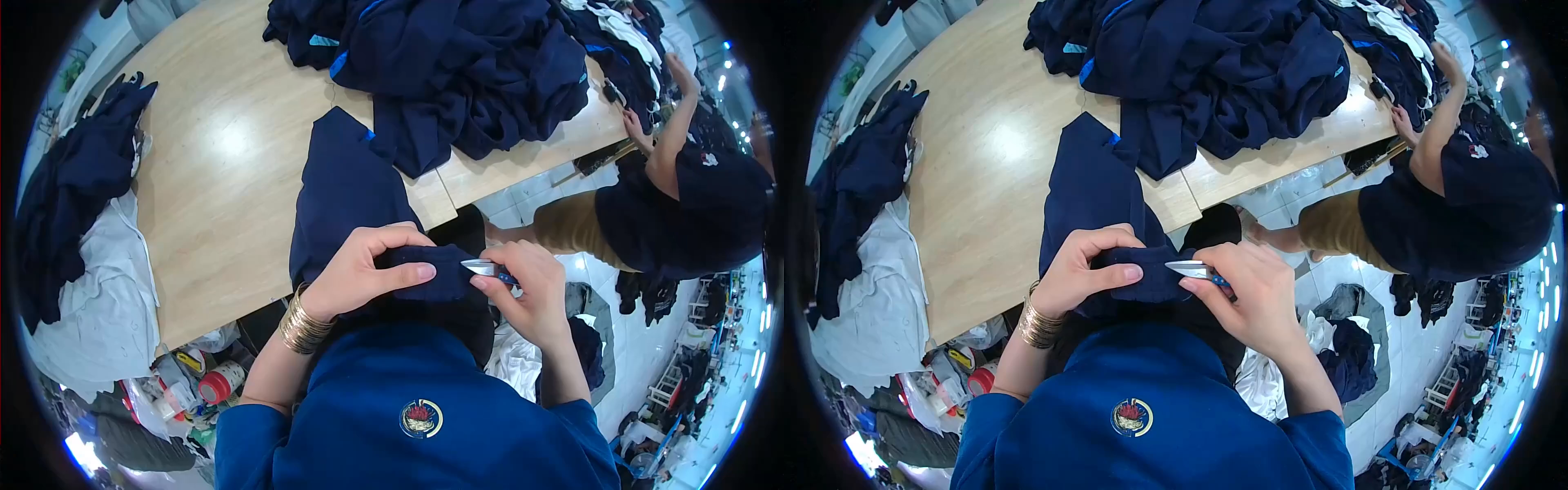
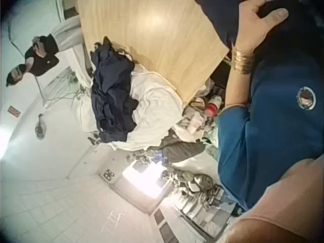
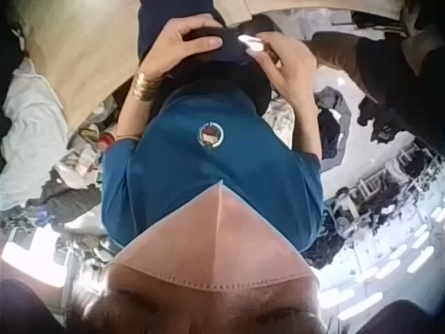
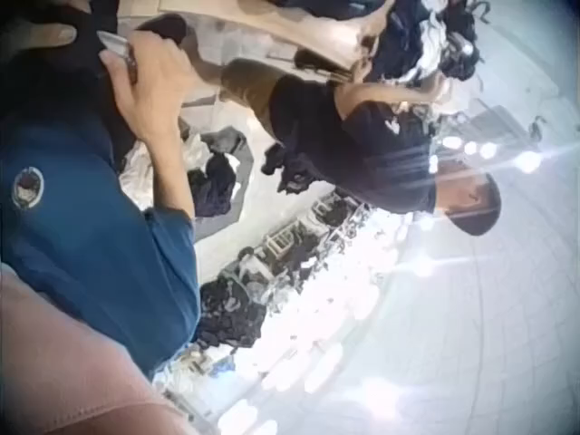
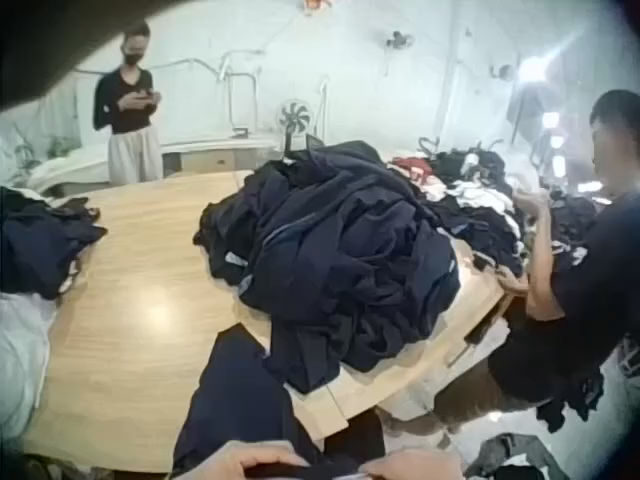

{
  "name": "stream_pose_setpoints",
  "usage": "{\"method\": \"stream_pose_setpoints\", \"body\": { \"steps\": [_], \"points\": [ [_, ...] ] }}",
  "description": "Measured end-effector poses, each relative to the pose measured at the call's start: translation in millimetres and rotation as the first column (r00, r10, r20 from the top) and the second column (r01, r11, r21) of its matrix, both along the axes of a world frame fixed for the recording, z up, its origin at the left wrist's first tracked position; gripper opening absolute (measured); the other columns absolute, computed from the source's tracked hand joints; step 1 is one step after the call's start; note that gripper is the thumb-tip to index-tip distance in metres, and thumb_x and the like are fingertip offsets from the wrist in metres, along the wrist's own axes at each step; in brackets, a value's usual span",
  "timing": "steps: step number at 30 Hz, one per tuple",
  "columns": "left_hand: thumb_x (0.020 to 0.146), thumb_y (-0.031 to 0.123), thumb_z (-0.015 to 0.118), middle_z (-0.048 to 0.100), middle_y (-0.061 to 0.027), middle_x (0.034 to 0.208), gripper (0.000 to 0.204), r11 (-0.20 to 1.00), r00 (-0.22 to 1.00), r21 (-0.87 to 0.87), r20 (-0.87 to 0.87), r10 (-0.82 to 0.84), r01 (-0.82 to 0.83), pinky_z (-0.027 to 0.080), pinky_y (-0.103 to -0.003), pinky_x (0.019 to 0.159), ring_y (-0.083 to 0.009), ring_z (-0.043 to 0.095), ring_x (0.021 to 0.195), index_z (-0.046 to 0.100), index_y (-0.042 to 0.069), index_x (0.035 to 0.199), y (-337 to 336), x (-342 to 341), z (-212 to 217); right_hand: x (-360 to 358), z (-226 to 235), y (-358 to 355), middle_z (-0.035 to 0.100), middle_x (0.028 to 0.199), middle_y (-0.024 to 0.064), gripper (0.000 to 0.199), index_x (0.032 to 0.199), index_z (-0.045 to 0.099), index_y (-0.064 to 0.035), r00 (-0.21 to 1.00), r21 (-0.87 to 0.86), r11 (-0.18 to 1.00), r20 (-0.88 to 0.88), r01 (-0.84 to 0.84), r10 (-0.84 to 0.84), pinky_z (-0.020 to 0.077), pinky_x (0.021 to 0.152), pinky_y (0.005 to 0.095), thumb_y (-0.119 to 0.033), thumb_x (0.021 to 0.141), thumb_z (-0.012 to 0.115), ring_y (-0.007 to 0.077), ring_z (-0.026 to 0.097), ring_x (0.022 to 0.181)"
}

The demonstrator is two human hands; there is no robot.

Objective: Trimming loose threads from blue athletic garments using small thread snips.

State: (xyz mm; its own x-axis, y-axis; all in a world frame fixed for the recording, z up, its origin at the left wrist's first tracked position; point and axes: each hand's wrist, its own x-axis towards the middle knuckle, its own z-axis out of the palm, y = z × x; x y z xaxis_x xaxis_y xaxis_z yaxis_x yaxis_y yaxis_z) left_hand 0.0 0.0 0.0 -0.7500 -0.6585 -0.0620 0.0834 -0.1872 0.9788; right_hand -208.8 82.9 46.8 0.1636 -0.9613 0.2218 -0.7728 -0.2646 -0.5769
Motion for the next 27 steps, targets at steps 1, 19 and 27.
{"method": "stream_pose_setpoints", "body": {
  "steps": [1, 19, 27],
  "points": [
    [0.078, 0.017, 0.068, 0.056, -0.0009, 0.078, 0.022, 1.000, 1.000, -0.020, -0.018, 0.003, -0.004, 0.039, -0.020, 0.065, -0.0078, 0.051, 0.071, 0.065, 0.002, 0.094, 0.5, 0.0, -0.6, 1.2, -0.1, -0.1, 0.058, 0.071, 0.0022, 0.021, 0.087, 0.060, -0.0081, 0.999, -0.020, 1.000, -0.036, -0.009, 0.008, 0.0363, 0.055, 0.0291, -0.023, 0.075, 0.068, 0.0178, 0.053, 0.061],
    [0.082, 0.021, 0.064, 0.058, -0.0006, 0.079, 0.023, 0.997, 0.998, -0.061, -0.036, -0.051, 0.049, 0.041, -0.020, 0.066, -0.0079, 0.053, 0.072, 0.065, 0.003, 0.097, -0.6, -3.2, -1.7, 0.7, -3.1, -3.0, 0.057, 0.069, 0.0041, 0.022, 0.084, 0.060, -0.0056, 0.998, -0.024, 0.999, -0.050, -0.032, 0.031, 0.0389, 0.054, 0.0302, -0.023, 0.074, 0.068, 0.0200, 0.054, 0.059],
    [0.090, 0.019, 0.052, 0.060, -0.0009, 0.083, 0.023, 0.996, 0.997, 0.077, -0.070, -0.030, 0.035, 0.042, -0.021, 0.069, -0.0074, 0.054, 0.076, 0.063, 0.001, 0.099, 1.6, -3.7, -2.8, 2.8, 5.4, -4.9, 0.057, 0.070, 0.0040, 0.025, 0.090, 0.062, -0.0050, 0.980, 0.031, 0.989, 0.133, 0.147, -0.150, 0.0386, 0.050, 0.0269, -0.019, 0.072, 0.070, 0.0169, 0.054, 0.059]
  ]
}}
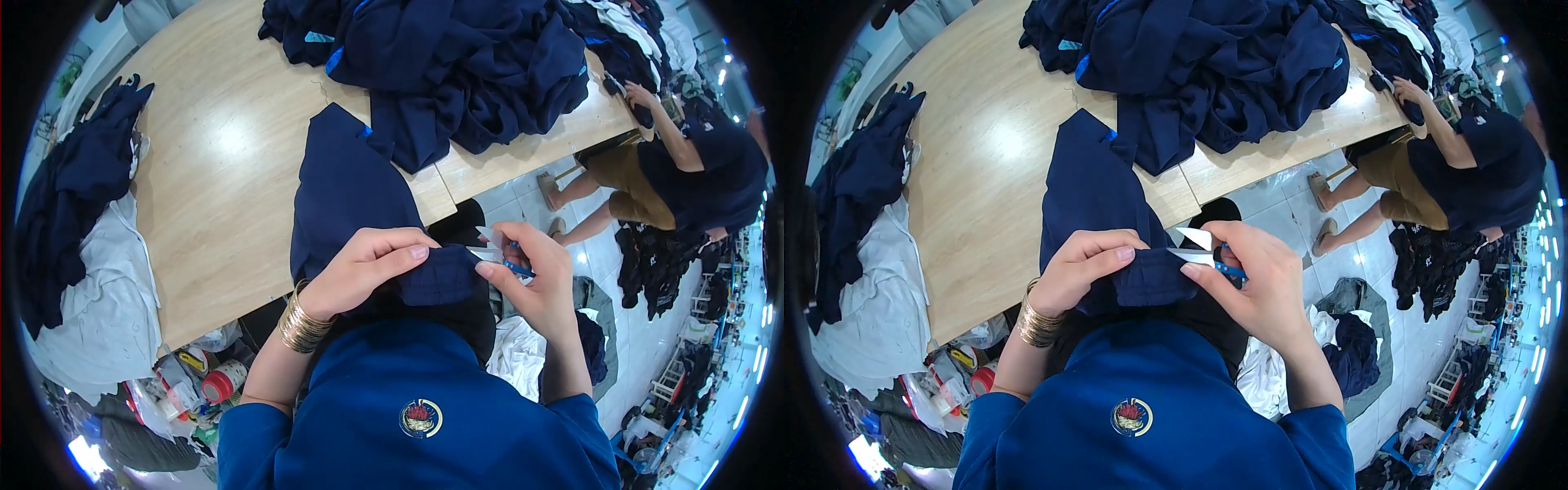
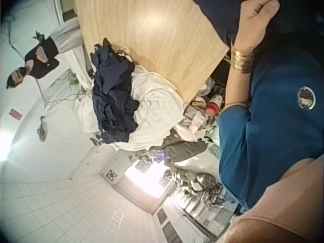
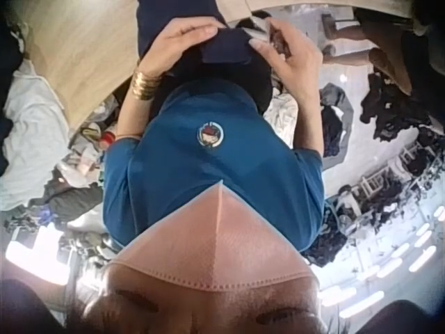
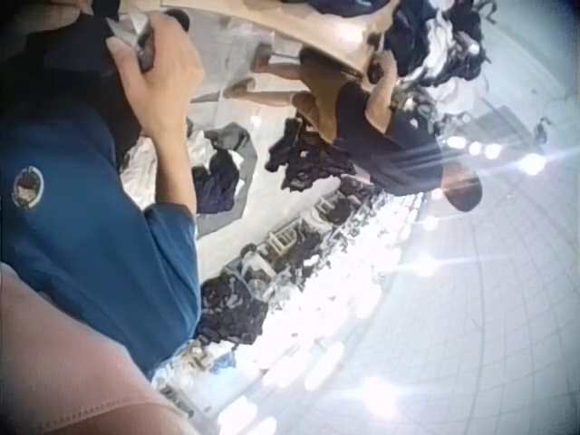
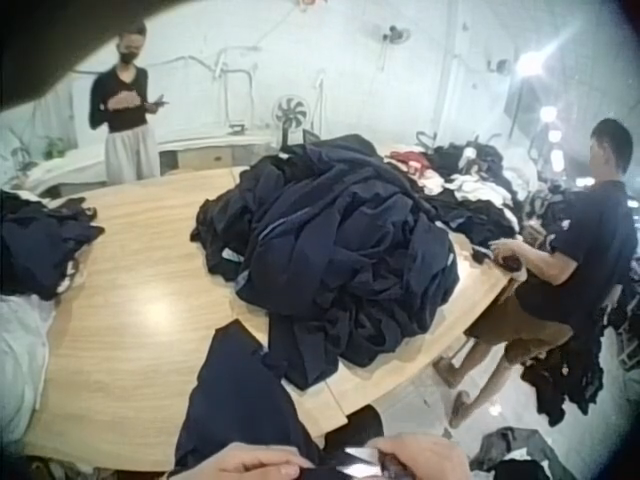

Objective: Trimming loose threads from blue athletic garments using small thread snips.

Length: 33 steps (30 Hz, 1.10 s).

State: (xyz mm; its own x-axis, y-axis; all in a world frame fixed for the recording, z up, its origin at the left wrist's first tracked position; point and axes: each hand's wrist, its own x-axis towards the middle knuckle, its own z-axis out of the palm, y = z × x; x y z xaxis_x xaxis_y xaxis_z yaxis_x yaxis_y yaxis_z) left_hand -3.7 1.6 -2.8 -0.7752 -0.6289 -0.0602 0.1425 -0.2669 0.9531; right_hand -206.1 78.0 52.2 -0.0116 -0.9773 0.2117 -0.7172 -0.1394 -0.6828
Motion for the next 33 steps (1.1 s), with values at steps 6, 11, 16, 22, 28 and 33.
{"method": "stream_pose_setpoints", "body": {
  "steps": [6, 11, 16, 22, 28, 33],
  "points": [
    [0.088, 0.016, 0.053, 0.059, 0.0015, 0.080, 0.020, 1.000, 0.992, -0.027, 0.123, 0.000, 0.003, 0.041, -0.019, 0.069, -0.0037, 0.050, 0.075, 0.062, -0.002, 0.090, 0, -1, 8, 9, -2, 0, 0.056, 0.069, 0.0009, 0.027, 0.090, 0.064, -0.0076, 0.992, 0.000, 0.998, 0.109, -0.056, 0.056, 0.0360, 0.046, 0.0241, -0.012, 0.066, 0.076, 0.0100, 0.047, 0.051],
    [0.090, 0.020, 0.053, 0.057, 0.0028, 0.075, 0.021, 0.999, 0.999, -0.047, 0.042, 0.006, -0.004, 0.039, -0.018, 0.061, -0.0028, 0.047, 0.067, 0.062, 0.001, 0.092, 5, -6, 4, 20, -17, -4, 0.054, 0.064, 0.0024, 0.035, 0.083, 0.063, -0.0075, 0.990, -0.226, 0.966, 0.036, -0.126, 0.137, 0.0354, 0.045, 0.0247, 0.008, 0.051, 0.061, 0.0143, 0.048, 0.049],
    [0.088, 0.021, 0.056, 0.058, 0.0026, 0.073, 0.020, 0.998, 0.994, -0.035, 0.096, 0.046, -0.043, 0.038, -0.017, 0.060, -0.0022, 0.047, 0.065, 0.063, 0.002, 0.092, 4, -8, 4, 19, -19, -2, 0.056, 0.068, 0.0031, 0.024, 0.083, 0.060, -0.0062, 0.995, -0.218, 0.974, 0.051, -0.068, 0.081, 0.0375, 0.048, 0.0236, 0.006, 0.062, 0.063, 0.0127, 0.050, 0.052],
    [0.086, 0.014, 0.056, 0.053, 0.0038, 0.076, 0.012, 0.996, 0.993, 0.046, 0.093, 0.071, -0.076, 0.038, -0.017, 0.066, -0.0016, 0.046, 0.070, 0.059, 0.002, 0.083, 3, -7, 9, 2, -7, -3, 0.059, 0.074, 0.0020, 0.018, 0.086, 0.057, -0.0058, 0.968, 0.033, 0.999, 0.249, 0.037, -0.044, 0.0409, 0.057, 0.0230, -0.014, 0.075, 0.069, 0.0138, 0.056, 0.062],
    [0.086, 0.015, 0.056, 0.052, 0.0041, 0.076, 0.013, 0.994, 0.997, 0.092, 0.057, 0.050, -0.055, 0.036, -0.016, 0.065, -0.0015, 0.044, 0.070, 0.058, 0.002, 0.083, 2, -9, 9, -6, -8, 2, 0.056, 0.070, 0.0055, 0.029, 0.085, 0.058, -0.0058, 0.971, -0.044, 0.986, -0.189, -0.159, 0.148, 0.0355, 0.056, 0.0298, -0.030, 0.073, 0.068, 0.0209, 0.051, 0.060],
    [0.086, 0.015, 0.056, 0.052, 0.0040, 0.076, 0.013, 0.994, 0.997, 0.100, 0.071, 0.029, -0.036, 0.036, -0.016, 0.065, -0.0015, 0.044, 0.070, 0.058, 0.002, 0.083, 2, -10, 11, -2, -11, 0, 0.055, 0.067, 0.0039, 0.029, 0.083, 0.058, -0.0069, 0.940, -0.107, 0.977, -0.310, -0.182, 0.141, 0.0348, 0.055, 0.0294, -0.032, 0.072, 0.068, 0.0200, 0.052, 0.058]
  ]
}}
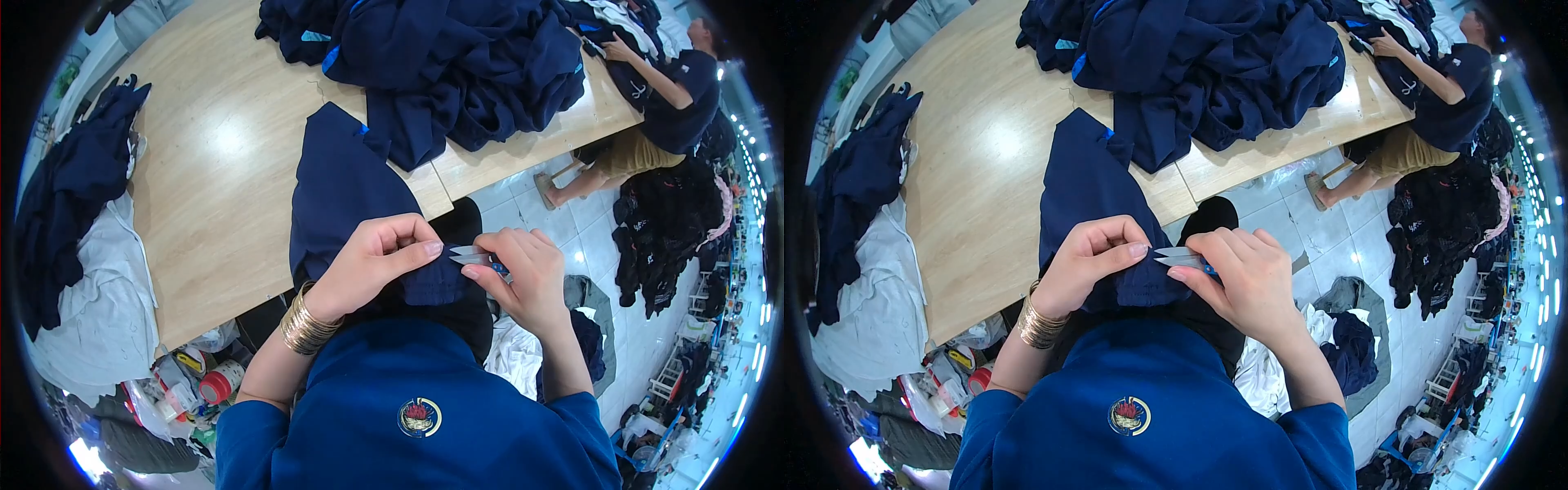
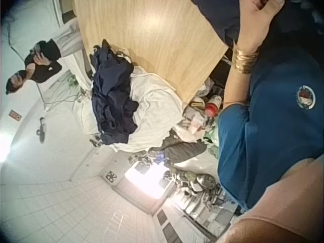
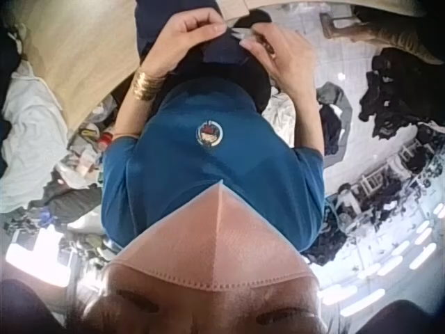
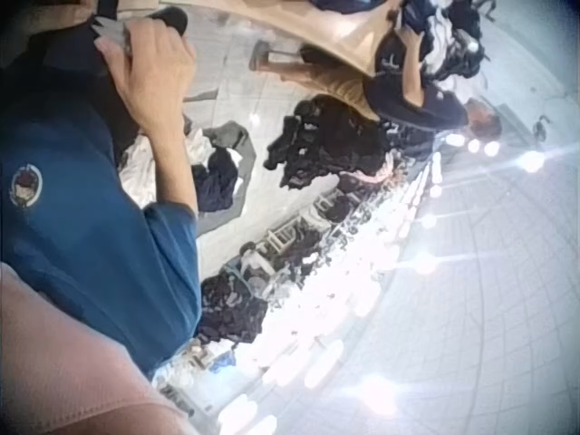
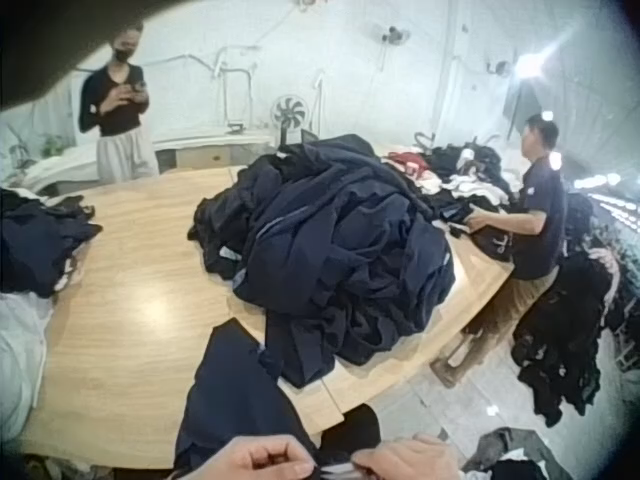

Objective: Trimming loose threads from blue athletic garments using small thread snips.

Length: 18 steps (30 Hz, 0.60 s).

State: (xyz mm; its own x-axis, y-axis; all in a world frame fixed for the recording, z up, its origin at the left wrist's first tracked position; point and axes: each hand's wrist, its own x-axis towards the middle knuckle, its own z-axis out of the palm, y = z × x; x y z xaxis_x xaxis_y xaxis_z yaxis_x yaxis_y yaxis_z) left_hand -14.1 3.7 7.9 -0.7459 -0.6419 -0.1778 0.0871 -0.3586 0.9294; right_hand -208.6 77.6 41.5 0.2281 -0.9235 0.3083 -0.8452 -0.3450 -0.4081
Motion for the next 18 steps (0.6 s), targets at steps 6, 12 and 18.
{"method": "stream_pose_setpoints", "body": {
  "steps": [6, 12, 18],
  "points": [
    [0.086, 0.014, 0.056, 0.052, 0.0042, 0.075, 0.013, 1.000, 1.000, 0.002, 0.008, -0.004, 0.004, 0.036, -0.016, 0.065, -0.0012, 0.044, 0.070, 0.058, 0.002, 0.082, 1.0, -0.9, -1.4, 1.0, -2.4, -1.4, 0.054, 0.065, 0.0005, 0.028, 0.080, 0.057, -0.0093, 0.999, -0.075, 0.997, -0.047, -0.021, 0.018, 0.0331, 0.052, 0.0276, -0.033, 0.072, 0.068, 0.0155, 0.051, 0.056],
    [0.086, 0.015, 0.056, 0.052, 0.0044, 0.074, 0.014, 1.000, 0.999, 0.015, 0.040, -0.006, 0.005, 0.035, -0.016, 0.064, -0.0017, 0.044, 0.069, 0.057, 0.003, 0.080, -0.1, -1.4, -1.0, -0.5, -3.4, 0.0, 0.053, 0.063, 0.0002, 0.024, 0.077, 0.058, -0.0091, 0.998, -0.067, 0.996, -0.007, 0.057, -0.058, 0.0320, 0.051, 0.0273, -0.030, 0.073, 0.068, 0.0152, 0.050, 0.054],
    [0.086, 0.018, 0.056, 0.049, 0.0054, 0.072, 0.016, 0.999, 1.000, 0.039, -0.005, 0.018, -0.017, 0.033, -0.018, 0.063, -0.0021, 0.041, 0.067, 0.056, 0.004, 0.078, -0.8, -4.0, 2.7, -0.5, -3.1, 3.8, 0.054, 0.065, 0.0005, 0.025, 0.078, 0.058, -0.0086, 0.999, -0.063, 0.997, 0.007, 0.040, -0.040, 0.0318, 0.051, 0.0272, -0.030, 0.073, 0.069, 0.0151, 0.050, 0.055]
  ]
}}
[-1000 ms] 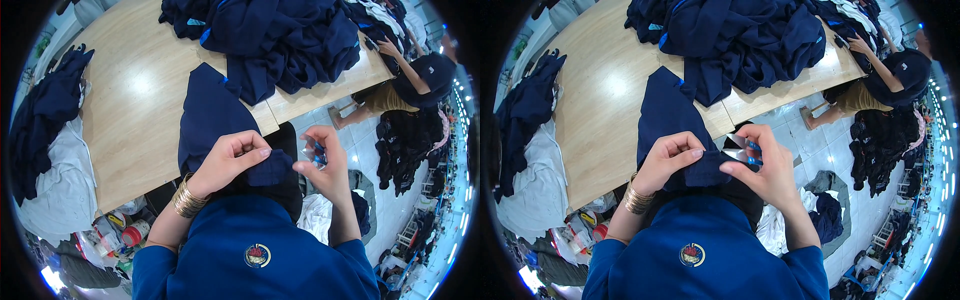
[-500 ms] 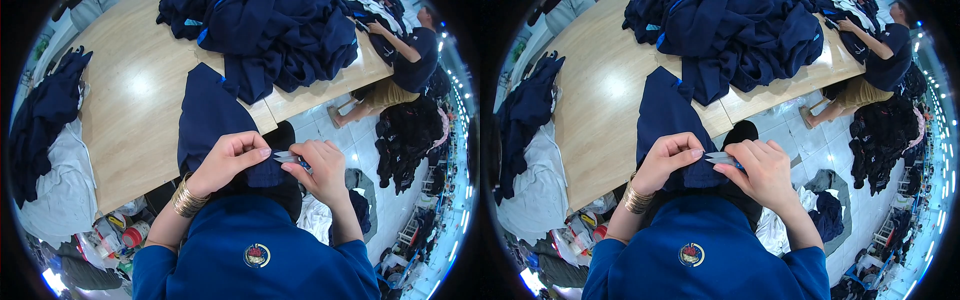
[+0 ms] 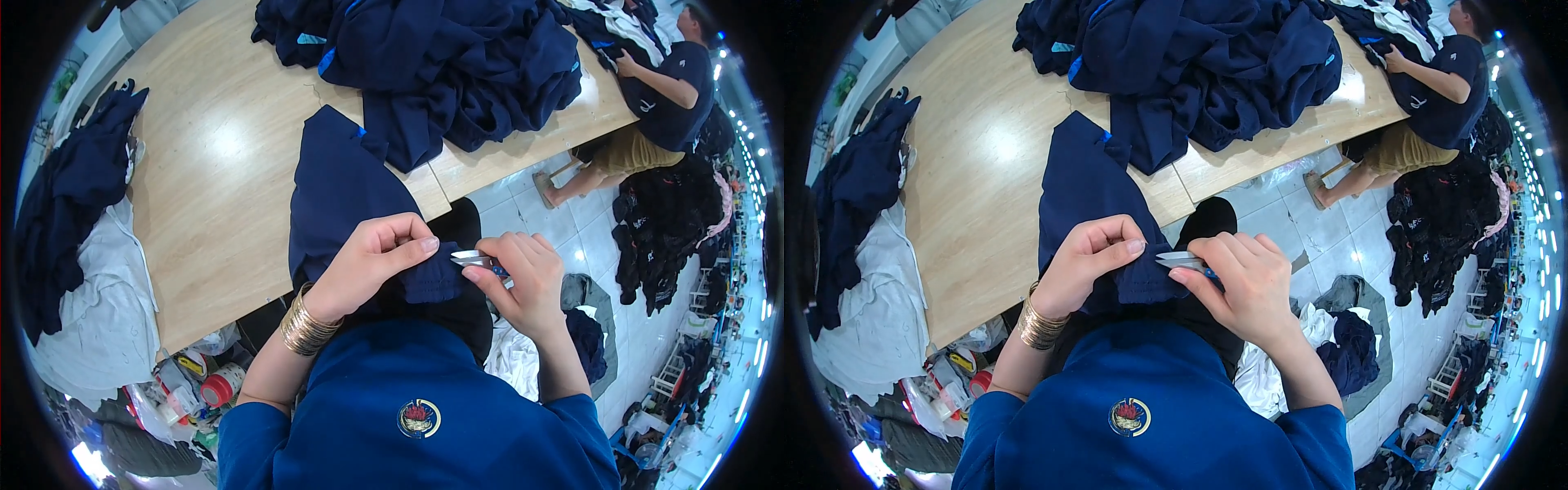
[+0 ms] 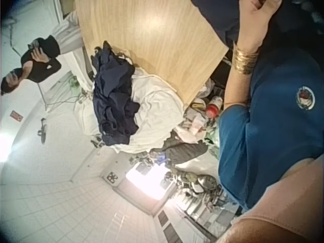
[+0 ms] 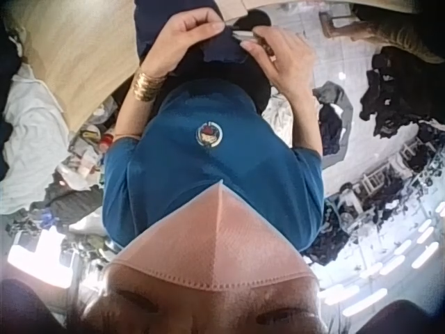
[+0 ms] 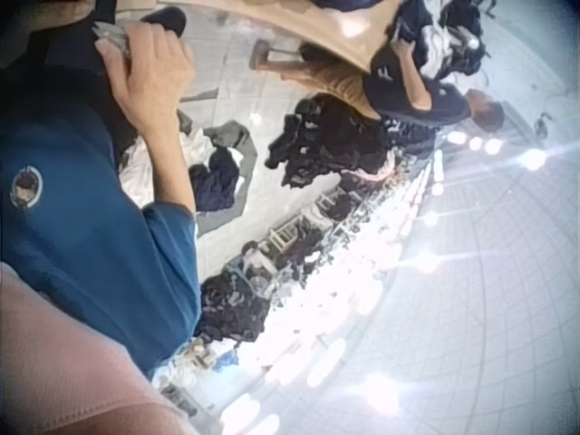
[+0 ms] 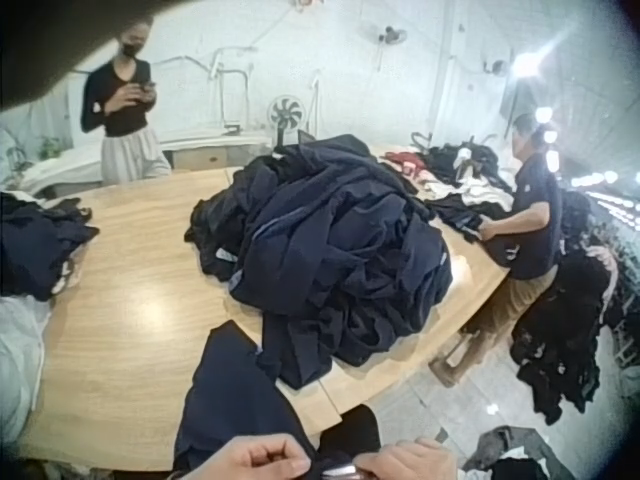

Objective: Trimming loose threads from blue athletic garments using small thread snips.

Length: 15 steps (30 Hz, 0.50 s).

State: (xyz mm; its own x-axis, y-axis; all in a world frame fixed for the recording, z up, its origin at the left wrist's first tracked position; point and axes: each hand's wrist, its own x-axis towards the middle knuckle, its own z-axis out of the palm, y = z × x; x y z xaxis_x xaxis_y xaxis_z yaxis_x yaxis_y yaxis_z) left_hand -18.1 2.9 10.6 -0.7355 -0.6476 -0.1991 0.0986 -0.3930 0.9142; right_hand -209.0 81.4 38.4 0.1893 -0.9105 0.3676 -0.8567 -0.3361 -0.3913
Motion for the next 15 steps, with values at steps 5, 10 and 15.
{"method": "stream_pose_setpoints", "body": {
  "steps": [5, 10, 15],
  "points": [
    [0.086, 0.020, 0.056, 0.048, 0.0055, 0.072, 0.017, 1.000, 1.000, 0.028, -0.010, -0.008, 0.008, 0.032, -0.018, 0.064, -0.0025, 0.040, 0.067, 0.056, 0.005, 0.078, 0.0, -0.6, -0.4, 2.1, -0.8, -0.7, 0.054, 0.066, 0.0009, 0.025, 0.078, 0.058, -0.0086, 1.000, -0.017, 1.000, -0.013, -0.015, 0.014, 0.0317, 0.051, 0.0272, -0.031, 0.073, 0.069, 0.0151, 0.050, 0.055],
    [0.086, 0.020, 0.056, 0.048, 0.0057, 0.072, 0.017, 0.999, 1.000, 0.050, -0.024, -0.008, 0.009, 0.032, -0.018, 0.064, -0.0024, 0.040, 0.067, 0.056, 0.005, 0.078, 0.7, -0.8, -1.1, 4.8, -1.7, -1.5, 0.054, 0.065, 0.0010, 0.024, 0.078, 0.058, -0.0086, 1.000, -0.013, 1.000, 0.002, -0.027, 0.027, 0.0315, 0.050, 0.0276, -0.030, 0.073, 0.069, 0.0153, 0.050, 0.055],
    [0.086, 0.020, 0.056, 0.048, 0.0058, 0.073, 0.017, 0.996, 0.999, 0.085, -0.044, -0.012, 0.015, 0.032, -0.018, 0.064, -0.0021, 0.040, 0.067, 0.056, 0.005, 0.079, 0.9, 1.4, -4.9, 6.4, -5.5, -2.1, 0.053, 0.063, 0.0013, 0.022, 0.076, 0.057, -0.0083, 0.999, -0.019, 1.000, 0.039, 0.023, -0.023, 0.0313, 0.050, 0.0280, -0.028, 0.074, 0.068, 0.0155, 0.049, 0.054]
  ]
}}
